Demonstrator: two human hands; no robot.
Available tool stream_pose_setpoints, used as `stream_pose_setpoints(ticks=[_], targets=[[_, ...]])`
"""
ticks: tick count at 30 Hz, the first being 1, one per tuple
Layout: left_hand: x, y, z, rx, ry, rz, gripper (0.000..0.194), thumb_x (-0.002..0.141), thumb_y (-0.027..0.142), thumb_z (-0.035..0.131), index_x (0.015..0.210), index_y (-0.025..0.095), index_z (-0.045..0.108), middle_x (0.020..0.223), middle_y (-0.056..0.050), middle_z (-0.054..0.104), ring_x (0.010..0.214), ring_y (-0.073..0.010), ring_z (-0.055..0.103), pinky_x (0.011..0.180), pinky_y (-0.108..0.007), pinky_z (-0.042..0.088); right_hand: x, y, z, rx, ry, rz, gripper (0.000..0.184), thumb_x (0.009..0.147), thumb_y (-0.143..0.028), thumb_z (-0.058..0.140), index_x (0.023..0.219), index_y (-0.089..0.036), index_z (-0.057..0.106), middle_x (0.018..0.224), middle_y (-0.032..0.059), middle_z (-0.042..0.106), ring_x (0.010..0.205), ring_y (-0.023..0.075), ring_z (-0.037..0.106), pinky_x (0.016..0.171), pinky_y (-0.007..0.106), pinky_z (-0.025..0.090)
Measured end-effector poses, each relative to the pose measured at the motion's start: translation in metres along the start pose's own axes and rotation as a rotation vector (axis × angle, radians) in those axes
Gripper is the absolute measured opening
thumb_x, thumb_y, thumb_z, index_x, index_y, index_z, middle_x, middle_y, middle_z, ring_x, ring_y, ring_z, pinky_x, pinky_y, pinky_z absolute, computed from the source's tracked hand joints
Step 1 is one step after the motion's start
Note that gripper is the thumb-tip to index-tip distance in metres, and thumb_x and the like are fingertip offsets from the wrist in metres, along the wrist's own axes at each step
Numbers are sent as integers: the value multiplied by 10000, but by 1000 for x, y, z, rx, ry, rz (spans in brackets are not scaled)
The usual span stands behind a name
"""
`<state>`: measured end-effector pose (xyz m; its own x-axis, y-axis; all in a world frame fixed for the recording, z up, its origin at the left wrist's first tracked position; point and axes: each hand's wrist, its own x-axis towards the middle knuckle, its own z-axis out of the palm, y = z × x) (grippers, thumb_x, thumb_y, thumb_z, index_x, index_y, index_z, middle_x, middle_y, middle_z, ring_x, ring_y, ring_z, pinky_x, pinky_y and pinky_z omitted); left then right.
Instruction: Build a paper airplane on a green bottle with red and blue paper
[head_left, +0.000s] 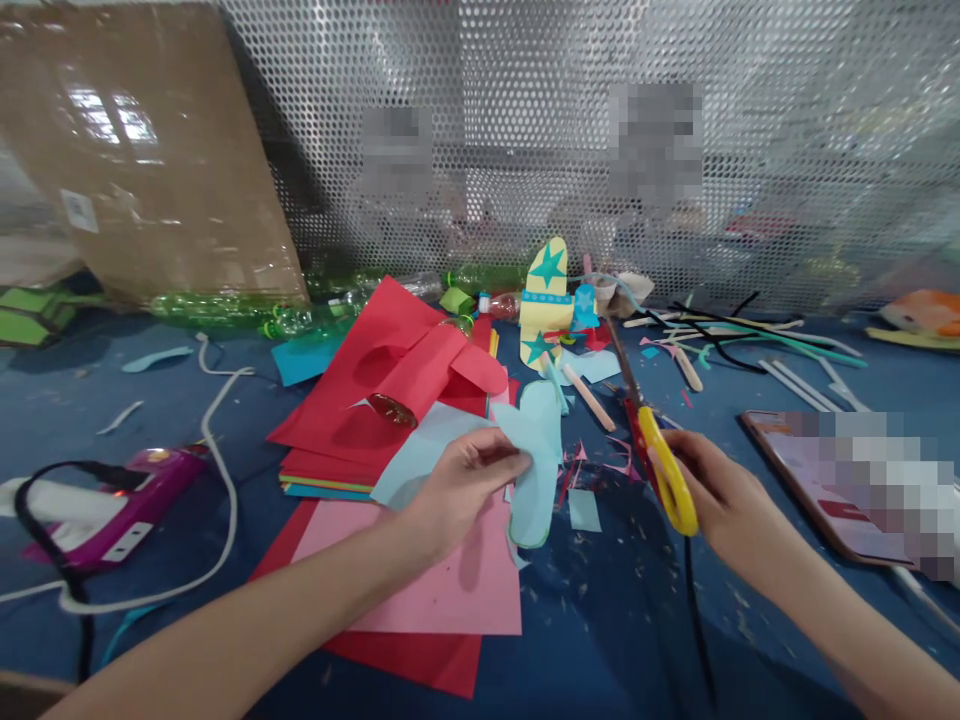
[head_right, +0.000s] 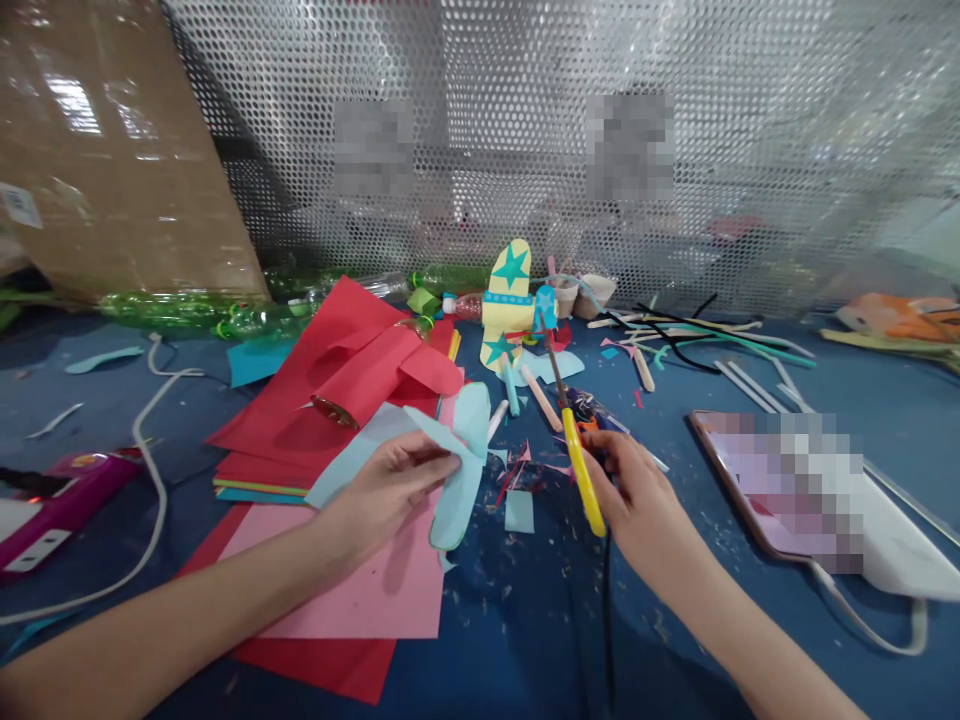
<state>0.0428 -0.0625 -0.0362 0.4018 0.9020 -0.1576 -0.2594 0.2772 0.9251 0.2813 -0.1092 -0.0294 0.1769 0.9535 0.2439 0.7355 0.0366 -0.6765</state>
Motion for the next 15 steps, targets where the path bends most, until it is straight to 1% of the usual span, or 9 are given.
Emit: stream_pose_setpoints(ticks=[1,2,3,5,7,9,11,13,15], targets=[[0,1,0,-13,17,-9,98,713,230,738,776,157,720,630,2,643,594,-106,562,626,-238,435,0,-6,-3,120,-67,105,482,805,-664,429,895,-223,600,720,53,653,634,221,597,553,317,492],[1,2,1,-29,31,-19,90,703,224,746,765,164,720,613,10,638,579,-100,556,609,-229,432,-1,-11,-6,218,-115,176,474,790,-659,465,900,-219,604,741,49,665,637,213,598,553,303,496],[1,3,1,-44,40,-24,83,695,215,750,760,172,723,607,15,639,575,-96,556,598,-220,429,-1,-16,-8,308,-141,225,462,779,-649,499,897,-215,608,774,50,679,671,213,607,587,298,507],[2,3,2,-62,43,-9,72,684,197,754,749,180,730,620,15,651,603,-100,573,600,-210,433,-1,-23,-10,474,-166,291,446,745,-635,566,878,-213,613,829,59,699,760,229,626,683,309,522],[2,3,1,-62,39,23,82,687,191,750,768,180,742,666,1,676,662,-117,599,630,-214,447,0,-24,-9,576,-167,360,427,680,-601,661,852,-212,620,822,55,701,794,241,632,712,319,519],[2,2,1,-51,22,33,121,704,191,737,823,179,752,727,-18,703,711,-136,617,666,-229,459,1,-20,-8,577,-134,404,409,614,-545,739,820,-210,627,761,31,680,752,230,623,655,305,504],[2,1,0,-38,4,24,150,723,193,721,868,177,756,762,-31,718,730,-146,624,696,-248,466,3,-13,-7,521,-88,409,386,595,-494,765,815,-210,625,718,9,657,705,211,608,608,291,480],[2,0,0,-29,2,22,159,728,187,713,880,179,758,763,-34,721,728,-150,624,714,-263,467,5,-6,-8,451,-45,369,358,627,-480,740,815,-207,606,664,-1,640,628,193,590,564,291,462],[3,-1,-1,-26,7,37,156,718,172,715,866,186,762,753,-28,719,718,-149,621,719,-270,466,7,-1,-10,370,24,299,326,659,-478,711,770,-205,573,587,-11,603,527,170,550,505,293,435]])
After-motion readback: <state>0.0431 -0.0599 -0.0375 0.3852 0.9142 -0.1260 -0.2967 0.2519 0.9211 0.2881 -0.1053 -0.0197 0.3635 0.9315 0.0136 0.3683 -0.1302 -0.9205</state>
